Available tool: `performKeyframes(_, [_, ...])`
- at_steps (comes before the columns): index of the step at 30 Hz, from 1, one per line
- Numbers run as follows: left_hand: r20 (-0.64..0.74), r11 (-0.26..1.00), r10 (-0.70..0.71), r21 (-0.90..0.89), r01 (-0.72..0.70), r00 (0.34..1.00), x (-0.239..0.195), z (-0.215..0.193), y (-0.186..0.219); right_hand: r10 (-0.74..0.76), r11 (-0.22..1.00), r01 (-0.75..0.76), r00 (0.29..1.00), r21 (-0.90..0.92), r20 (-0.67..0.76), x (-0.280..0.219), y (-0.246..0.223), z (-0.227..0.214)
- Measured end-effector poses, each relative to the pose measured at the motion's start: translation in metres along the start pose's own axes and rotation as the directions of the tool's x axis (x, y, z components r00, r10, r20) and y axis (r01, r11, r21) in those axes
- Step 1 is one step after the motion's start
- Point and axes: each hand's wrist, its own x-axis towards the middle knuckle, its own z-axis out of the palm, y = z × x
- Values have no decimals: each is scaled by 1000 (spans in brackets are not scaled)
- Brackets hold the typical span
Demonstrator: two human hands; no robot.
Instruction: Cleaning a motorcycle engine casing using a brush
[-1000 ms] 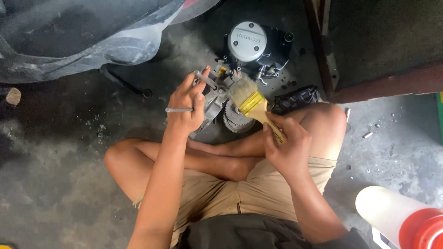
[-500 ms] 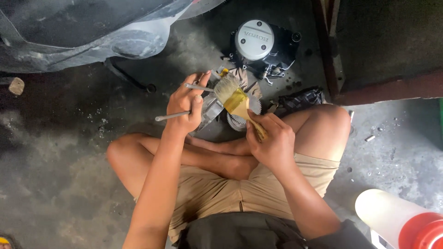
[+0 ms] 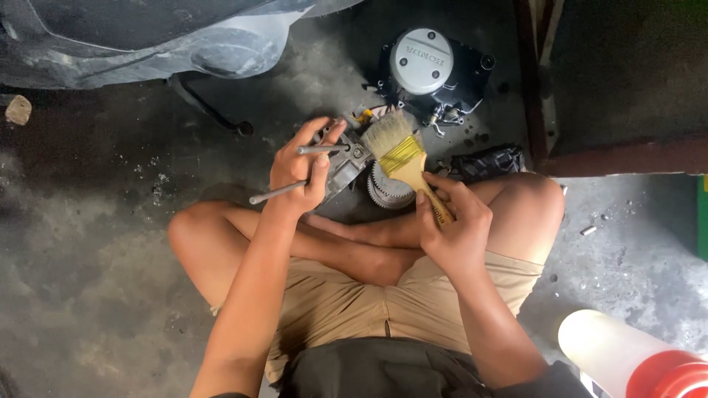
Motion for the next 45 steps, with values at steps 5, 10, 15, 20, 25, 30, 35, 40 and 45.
performKeyframes(5, [18,993,-48,-107,50,999,10,-16,23,160,985,-159,987,65,-6,-4,10,3])
performKeyframes(10, [4,998,-8,-58,8,1000,-5,-11,11,218,971,-216,976,101,-10,-9,17,3])
performKeyframes(15, [-21,998,-2,-70,1,1000,5,-16,27,243,964,-241,970,110,-2,-12,21,2])
performKeyframes(20, [-61,998,54,-27,-56,997,7,-8,18,249,960,-246,969,134,1,-12,21,-5])
performKeyframes(25, [-104,998,60,-10,-62,993,19,-6,22,265,953,-263,964,151,4,-15,26,-13])
performKeyframes(30, [22,999,-15,37,14,1000,43,-13,47,333,919,-342,940,198,79,-13,18,-24])
performKeyframes(35, [49,998,-33,54,31,998,55,-5,50,341,904,-344,938,255,56,-14,30,-24])
performKeyframes(40, [62,999,17,48,-20,998,71,1,61,385,908,-388,922,159,52,-8,36,-8])
performKeyframes(45, [129,999,33,-29,-29,991,78,5,63,488,706,-509,853,492,182,5,52,15])
